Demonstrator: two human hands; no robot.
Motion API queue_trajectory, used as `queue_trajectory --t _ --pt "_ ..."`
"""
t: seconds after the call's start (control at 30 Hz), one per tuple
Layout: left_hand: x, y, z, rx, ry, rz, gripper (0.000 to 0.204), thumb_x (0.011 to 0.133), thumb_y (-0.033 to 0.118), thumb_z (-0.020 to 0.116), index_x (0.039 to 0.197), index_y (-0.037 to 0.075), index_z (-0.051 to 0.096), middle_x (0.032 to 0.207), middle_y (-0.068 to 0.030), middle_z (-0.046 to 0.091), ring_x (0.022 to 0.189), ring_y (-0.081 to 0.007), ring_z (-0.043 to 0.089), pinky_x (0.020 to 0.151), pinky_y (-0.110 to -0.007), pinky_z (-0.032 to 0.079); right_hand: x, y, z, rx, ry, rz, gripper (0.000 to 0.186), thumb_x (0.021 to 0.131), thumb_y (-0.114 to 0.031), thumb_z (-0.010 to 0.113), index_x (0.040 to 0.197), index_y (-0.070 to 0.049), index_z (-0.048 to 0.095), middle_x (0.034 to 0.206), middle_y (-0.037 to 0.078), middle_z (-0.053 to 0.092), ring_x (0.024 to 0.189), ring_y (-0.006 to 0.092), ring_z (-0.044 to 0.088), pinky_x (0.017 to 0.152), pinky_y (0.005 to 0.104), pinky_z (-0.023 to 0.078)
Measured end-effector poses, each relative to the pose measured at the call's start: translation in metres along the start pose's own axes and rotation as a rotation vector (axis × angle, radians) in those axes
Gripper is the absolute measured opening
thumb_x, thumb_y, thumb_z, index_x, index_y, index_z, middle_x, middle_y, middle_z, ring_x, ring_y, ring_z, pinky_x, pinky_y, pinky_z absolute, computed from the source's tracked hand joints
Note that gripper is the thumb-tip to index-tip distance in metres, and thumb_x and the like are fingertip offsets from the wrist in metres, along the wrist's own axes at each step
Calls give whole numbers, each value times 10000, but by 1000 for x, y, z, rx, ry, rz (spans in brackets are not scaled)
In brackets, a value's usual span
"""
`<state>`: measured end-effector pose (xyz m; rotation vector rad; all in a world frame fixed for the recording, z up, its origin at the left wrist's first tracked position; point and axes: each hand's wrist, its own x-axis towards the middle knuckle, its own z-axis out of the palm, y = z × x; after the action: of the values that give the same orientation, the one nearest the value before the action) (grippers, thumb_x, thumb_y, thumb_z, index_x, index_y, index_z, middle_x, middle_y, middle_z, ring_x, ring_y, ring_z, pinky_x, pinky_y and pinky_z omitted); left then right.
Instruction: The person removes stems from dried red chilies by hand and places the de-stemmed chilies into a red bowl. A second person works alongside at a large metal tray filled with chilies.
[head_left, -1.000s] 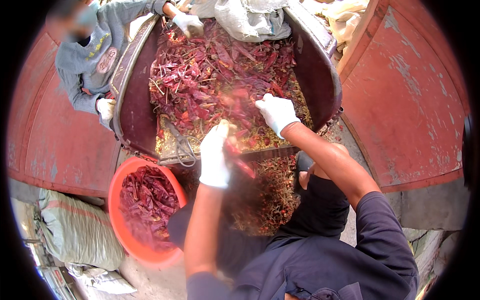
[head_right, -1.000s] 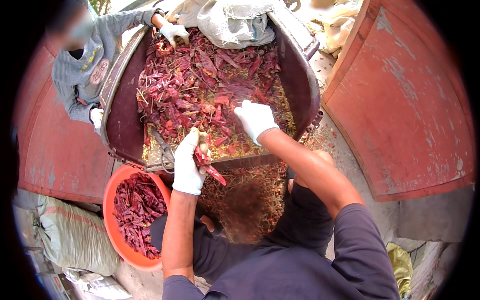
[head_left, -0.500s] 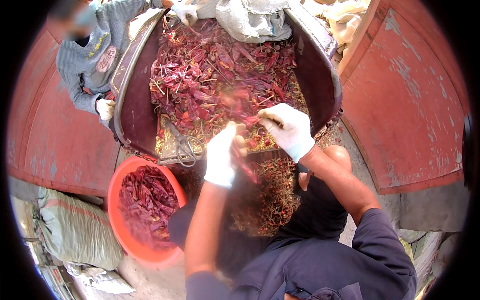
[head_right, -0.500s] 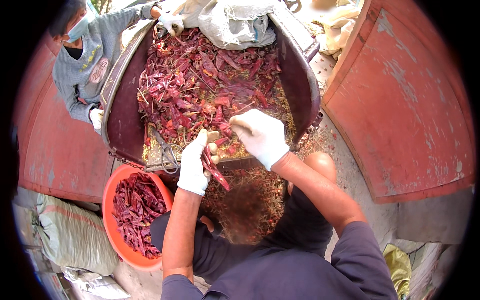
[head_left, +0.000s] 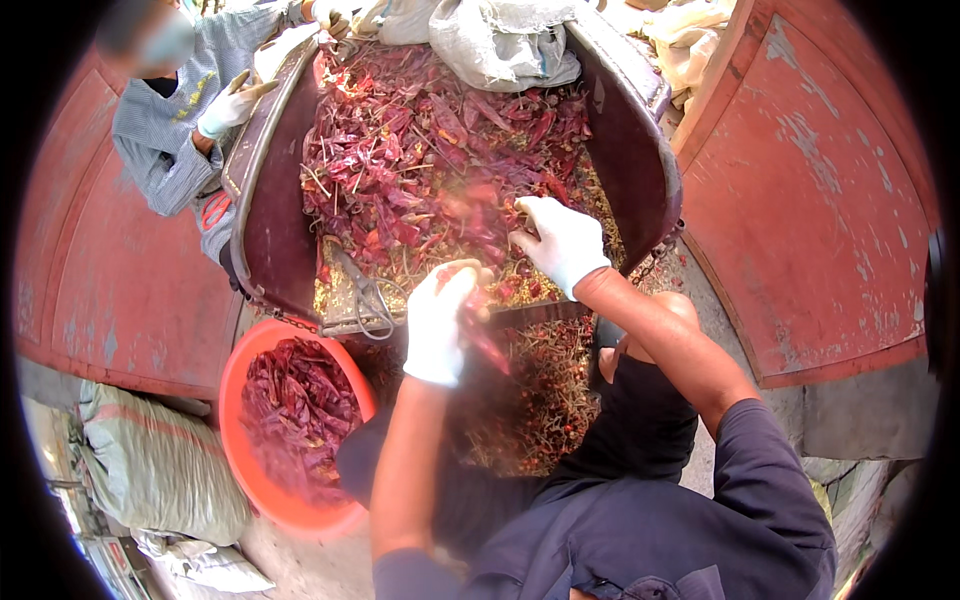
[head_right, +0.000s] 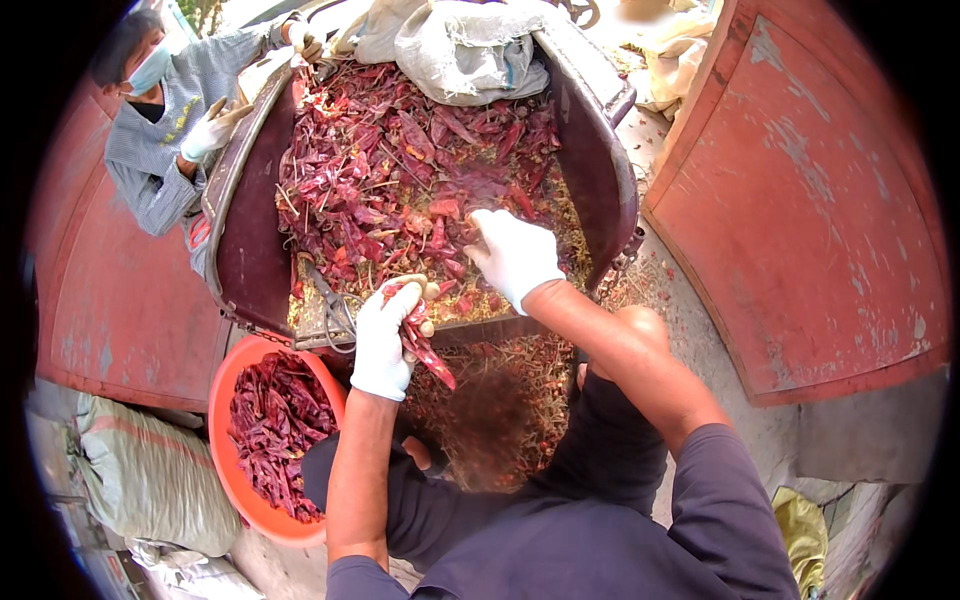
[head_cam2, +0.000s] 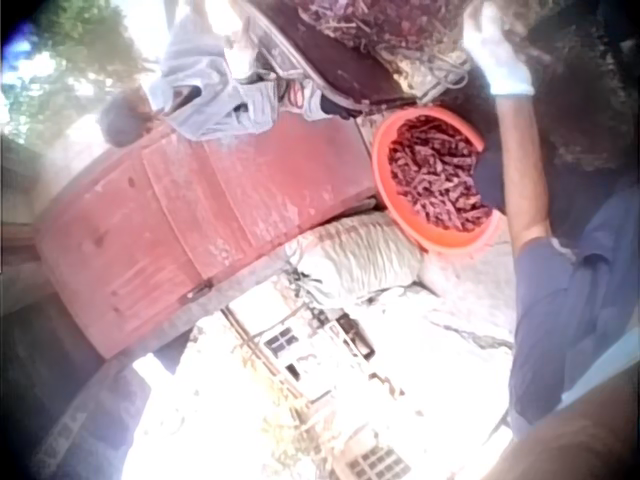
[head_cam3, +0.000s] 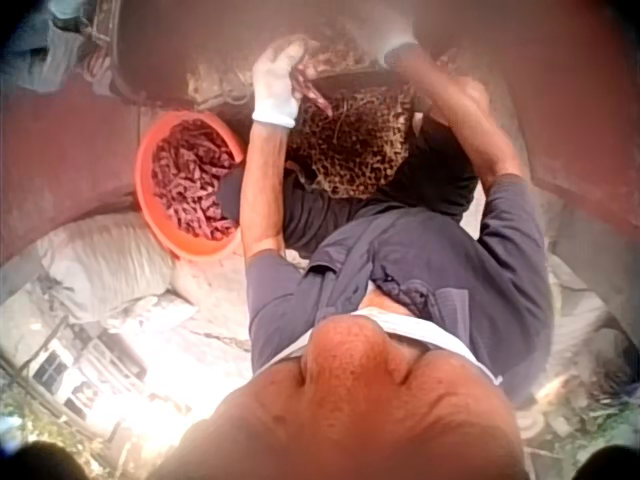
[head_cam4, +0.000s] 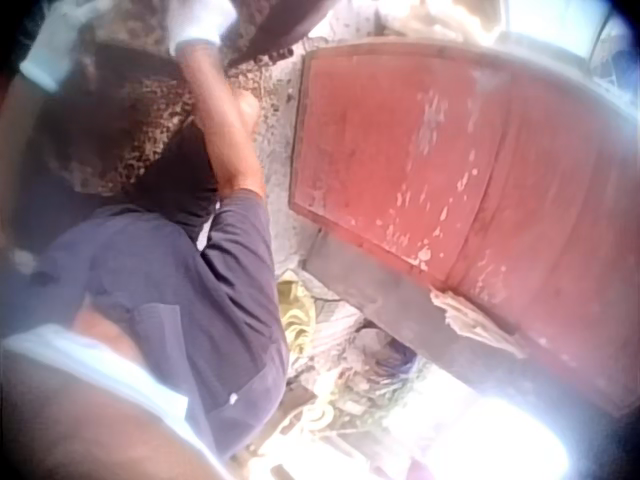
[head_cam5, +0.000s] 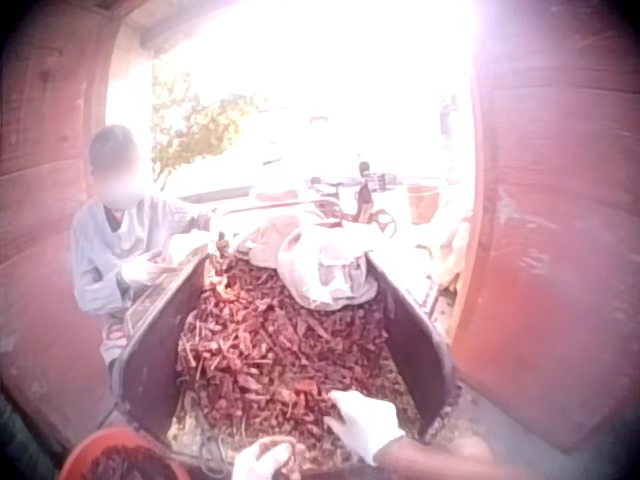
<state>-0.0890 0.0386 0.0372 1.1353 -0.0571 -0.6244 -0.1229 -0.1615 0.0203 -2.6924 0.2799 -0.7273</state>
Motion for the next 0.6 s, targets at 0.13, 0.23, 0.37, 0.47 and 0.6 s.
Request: queue_trajectory --t 0.13,0.23,0.37,0.47,0.6 --pt "5 -6 -7 41 -82 -1 204 966 115 614 1140 10 606 880 -85 687 582 -123 619 473 -220 474 16 7 18 -151 -97 -49 164 866 -268 669 936 -121 646 864 108 686 831 316 686 701 426 534" --pt "5 -4 -4 -67 -77 -31 194 980 142 612 1129 17 607 826 -58 655 562 -118 597 461 -219 452 19 12 19 -37 -33 11 149 876 -267 668 901 -120 672 888 100 707 836 318 688 717 414 534" --pt "7 -7 -2 -62 -30 -52 223 1001 220 605 1113 28 608 746 -13 616 540 -113 574 429 -217 408 11 23 3 661 -80 387 175 855 -182 708 978 -57 704 892 69 734 792 162 688 745 309 529" --pt "12 -13 -6 -65 -15 -43 240 1006 252 601 1101 32 616 726 2 605 535 -113 570 426 -221 404 -4 -3 -23 872 -78 441 136 864 -130 719 966 -43 695 884 50 732 771 90 666 717 266 528" --pt "8 -11 6 -11 -42 -40 267 997 285 620 1087 33 622 726 2 602 540 -109 567 436 -225 416 -38 -29 -37 503 97 30 111 833 -88 732 939 -91 701 888 66 701 758 192 689 689 290 542"
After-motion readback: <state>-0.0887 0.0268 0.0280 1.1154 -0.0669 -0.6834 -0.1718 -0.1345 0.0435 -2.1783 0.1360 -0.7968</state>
